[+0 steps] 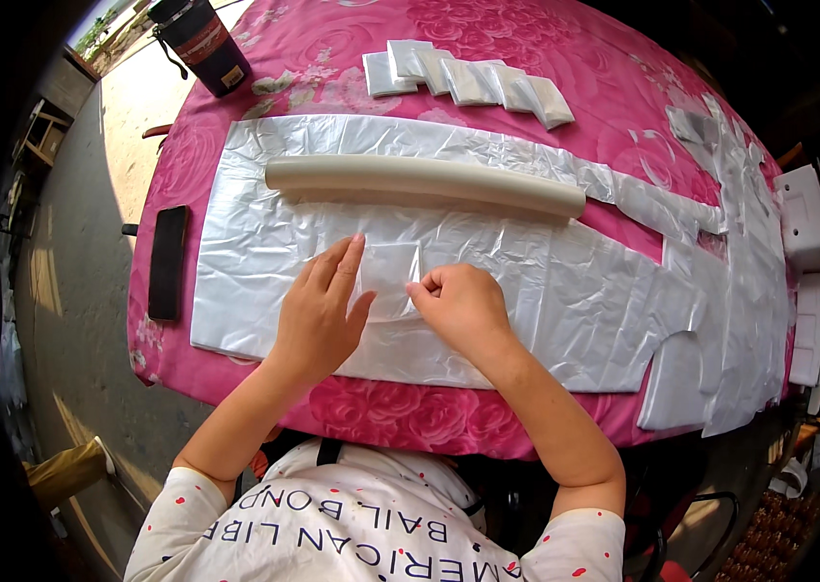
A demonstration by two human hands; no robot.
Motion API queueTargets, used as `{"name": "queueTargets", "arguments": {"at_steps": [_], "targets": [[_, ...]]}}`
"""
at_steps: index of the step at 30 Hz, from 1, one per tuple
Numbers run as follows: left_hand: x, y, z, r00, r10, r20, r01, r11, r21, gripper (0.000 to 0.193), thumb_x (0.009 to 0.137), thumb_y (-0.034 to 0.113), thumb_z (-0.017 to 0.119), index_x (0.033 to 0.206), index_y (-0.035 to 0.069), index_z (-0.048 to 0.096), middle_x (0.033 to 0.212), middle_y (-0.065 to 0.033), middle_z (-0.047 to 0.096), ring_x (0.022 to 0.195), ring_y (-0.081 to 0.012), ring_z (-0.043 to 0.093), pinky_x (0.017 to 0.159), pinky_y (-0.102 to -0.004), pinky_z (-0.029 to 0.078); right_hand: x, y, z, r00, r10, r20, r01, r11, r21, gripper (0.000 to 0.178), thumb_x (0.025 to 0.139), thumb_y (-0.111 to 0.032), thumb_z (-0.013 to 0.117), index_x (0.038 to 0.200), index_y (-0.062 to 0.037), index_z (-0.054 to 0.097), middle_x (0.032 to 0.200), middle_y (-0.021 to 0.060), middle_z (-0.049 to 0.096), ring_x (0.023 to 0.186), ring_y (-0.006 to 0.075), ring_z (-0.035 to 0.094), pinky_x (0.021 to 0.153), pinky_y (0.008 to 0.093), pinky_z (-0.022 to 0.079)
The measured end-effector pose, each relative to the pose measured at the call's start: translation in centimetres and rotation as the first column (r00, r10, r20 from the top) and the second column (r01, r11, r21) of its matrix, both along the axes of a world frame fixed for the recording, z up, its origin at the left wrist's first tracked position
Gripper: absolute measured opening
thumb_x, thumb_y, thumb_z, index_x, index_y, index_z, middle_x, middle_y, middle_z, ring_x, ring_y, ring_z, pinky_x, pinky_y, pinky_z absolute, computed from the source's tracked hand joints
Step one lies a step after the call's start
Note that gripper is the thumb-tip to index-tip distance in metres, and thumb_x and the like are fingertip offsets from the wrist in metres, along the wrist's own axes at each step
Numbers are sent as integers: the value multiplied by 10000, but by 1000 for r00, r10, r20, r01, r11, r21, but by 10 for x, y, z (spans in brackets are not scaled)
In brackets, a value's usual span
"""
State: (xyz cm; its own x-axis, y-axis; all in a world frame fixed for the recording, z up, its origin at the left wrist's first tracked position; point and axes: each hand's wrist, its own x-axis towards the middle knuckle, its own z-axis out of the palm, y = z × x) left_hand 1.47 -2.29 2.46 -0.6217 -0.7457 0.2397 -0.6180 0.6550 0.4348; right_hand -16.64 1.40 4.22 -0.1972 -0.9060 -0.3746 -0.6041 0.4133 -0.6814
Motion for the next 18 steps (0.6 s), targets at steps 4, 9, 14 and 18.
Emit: {"name": "queueTargets", "arguments": {"at_steps": [4, 9, 14, 18], "targets": [[-19, 11, -5, 988, -101, 112, 107, 993, -48, 803, 784, 359, 638, 1353, -80, 279, 1393, -229, 323, 1298, -352, 317, 1064, -446, 253, 0, -2, -4, 999, 20, -43, -21, 1000, -24, 244, 774, -274, 611, 757, -45, 693, 657, 137, 641, 633, 286, 631, 623, 365, 489], [-29, 15, -22, 984, -95, 150, 97, 995, -8, 969, 781, 578, 536, 1357, -126, 201, 1431, -294, 195, 1361, -396, 157, 1105, -486, 96, 2, -2, -2, 999, -7, -46, 7, 1000, -15, 244, 763, -273, 601, 749, -47, 693, 656, 142, 639, 633, 294, 632, 617, 370, 494], [-29, 17, -32, 989, -104, 107, 104, 995, 4, 1048, 753, 630, 526, 1365, -131, 146, 1444, -296, 153, 1374, -393, 111, 1107, -490, 70, 3, 2, -2, 998, -11, -58, 8, 999, -51, 225, 741, -257, 624, 737, -39, 681, 648, 129, 638, 621, 284, 631, 611, 364, 496], [-32, 17, -32, 985, -87, 146, 87, 996, 5, 1083, 735, 660, 518, 1366, -133, 139, 1447, -298, 145, 1377, -392, 101, 1107, -489, 57, 4, 8, 3, 998, 14, -57, -18, 998, -59, 176, 697, -216, 675, 759, -52, 658, 656, 112, 639, 639, 268, 633, 614, 353, 495]]}}
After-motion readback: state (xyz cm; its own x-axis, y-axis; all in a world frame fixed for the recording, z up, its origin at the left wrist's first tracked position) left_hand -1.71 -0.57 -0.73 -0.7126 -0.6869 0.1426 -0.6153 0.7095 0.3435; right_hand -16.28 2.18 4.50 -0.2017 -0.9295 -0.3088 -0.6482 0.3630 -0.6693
